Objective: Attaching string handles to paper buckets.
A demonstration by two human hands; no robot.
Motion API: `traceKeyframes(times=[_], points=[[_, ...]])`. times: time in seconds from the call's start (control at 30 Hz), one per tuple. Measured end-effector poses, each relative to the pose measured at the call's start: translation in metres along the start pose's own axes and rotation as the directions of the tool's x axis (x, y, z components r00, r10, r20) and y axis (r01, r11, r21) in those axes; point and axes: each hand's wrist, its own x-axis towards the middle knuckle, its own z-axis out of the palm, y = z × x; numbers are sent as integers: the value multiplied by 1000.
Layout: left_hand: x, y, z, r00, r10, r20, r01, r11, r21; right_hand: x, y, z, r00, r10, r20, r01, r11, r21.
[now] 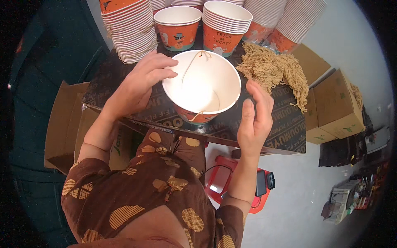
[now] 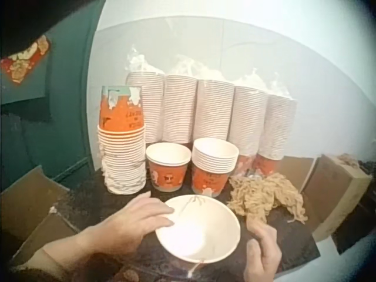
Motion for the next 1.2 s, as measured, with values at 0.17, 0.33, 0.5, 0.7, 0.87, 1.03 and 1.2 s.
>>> traceKeyframes(times=[0.17, 0.33, 0.5, 0.7, 0.87, 1.03, 1.2], points=[[-5, -5, -5, 997, 34, 72, -33, 999, -11, -28, 21, -8, 984, 177, -15, -175, 981, 86], [-13, -2, -14, 1000, 3, 2, -3, 1000, 8, -45, 40, -13, 952, 305, -23, -298, 941, 160], [-52, -12, -31, 912, -317, -262, 288, 947, -144, -61, 64, -15, 932, 360, -39, -346, 918, 193], [-108, -14, -55, 242, -712, -659, -27, 674, -738, -70, 81, -14, 905, 420, -65, -408, 902, 143], [-110, -28, -89, 64, -690, -721, -252, 688, -681, -73, 83, -13, 920, 386, -65, -379, 920, 98], [-95, -26, -71, 148, -769, -621, -243, 581, -777, -75, 78, -14, 926, 375, -46, -373, 927, 50], [-74, 22, -10, 271, -927, -259, -155, 223, -962, -76, 80, -14, 930, 367, -16, -367, 930, 18]])
